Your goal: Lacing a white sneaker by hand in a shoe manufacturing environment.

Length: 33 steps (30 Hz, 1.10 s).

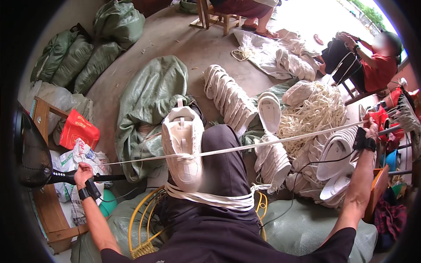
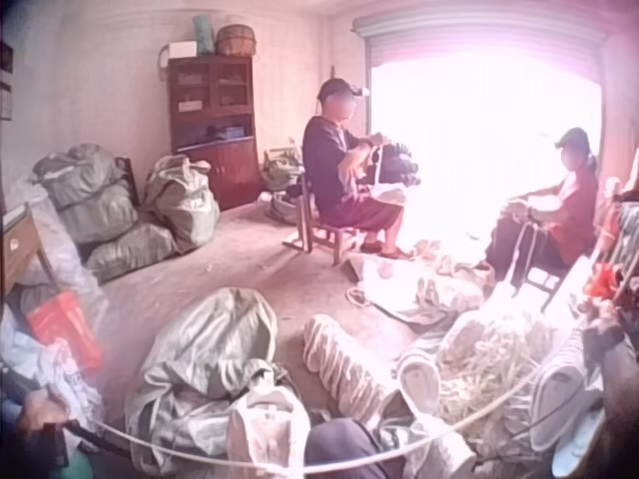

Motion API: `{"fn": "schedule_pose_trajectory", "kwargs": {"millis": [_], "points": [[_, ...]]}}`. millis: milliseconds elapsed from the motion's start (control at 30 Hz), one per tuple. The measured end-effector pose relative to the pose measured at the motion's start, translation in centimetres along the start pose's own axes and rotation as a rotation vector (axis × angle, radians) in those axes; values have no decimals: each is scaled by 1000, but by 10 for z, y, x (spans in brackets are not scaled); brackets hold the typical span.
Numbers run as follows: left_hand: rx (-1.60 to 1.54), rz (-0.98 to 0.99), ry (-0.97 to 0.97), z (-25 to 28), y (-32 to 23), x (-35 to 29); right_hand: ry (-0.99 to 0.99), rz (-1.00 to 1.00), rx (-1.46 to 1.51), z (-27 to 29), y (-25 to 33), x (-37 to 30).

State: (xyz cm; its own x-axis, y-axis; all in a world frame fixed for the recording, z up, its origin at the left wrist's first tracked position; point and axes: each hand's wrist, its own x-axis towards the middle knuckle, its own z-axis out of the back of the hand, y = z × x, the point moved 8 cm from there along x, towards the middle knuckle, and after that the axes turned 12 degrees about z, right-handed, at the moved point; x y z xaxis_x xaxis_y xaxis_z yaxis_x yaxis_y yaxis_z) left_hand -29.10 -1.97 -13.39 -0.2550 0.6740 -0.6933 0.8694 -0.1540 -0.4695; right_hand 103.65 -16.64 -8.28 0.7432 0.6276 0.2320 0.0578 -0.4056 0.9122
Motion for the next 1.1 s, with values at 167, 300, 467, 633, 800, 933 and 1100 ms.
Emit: {"fn": "schedule_pose_trajectory", "kwargs": {"millis": [167,300,467,633,800,933,1100], "points": [[77,-137,-66,22,-68,36,45,-195,19,13,16,-10],[135,-47,40,79,-71,63,17,-123,-277,34,82,26],[-50,-85,2,76,-84,45,237,181,-693,-176,-16,-120],[45,-193,95,101,-114,-31,738,444,-597,-410,-19,-295],[-52,-178,224,138,-132,-121,1068,329,-423,-489,-44,-381],[-128,-221,209,157,-144,-176,1158,417,-389,-505,-57,-409],[-113,-228,254,159,-144,-193,1184,411,-426,-508,-61,-412]]}}
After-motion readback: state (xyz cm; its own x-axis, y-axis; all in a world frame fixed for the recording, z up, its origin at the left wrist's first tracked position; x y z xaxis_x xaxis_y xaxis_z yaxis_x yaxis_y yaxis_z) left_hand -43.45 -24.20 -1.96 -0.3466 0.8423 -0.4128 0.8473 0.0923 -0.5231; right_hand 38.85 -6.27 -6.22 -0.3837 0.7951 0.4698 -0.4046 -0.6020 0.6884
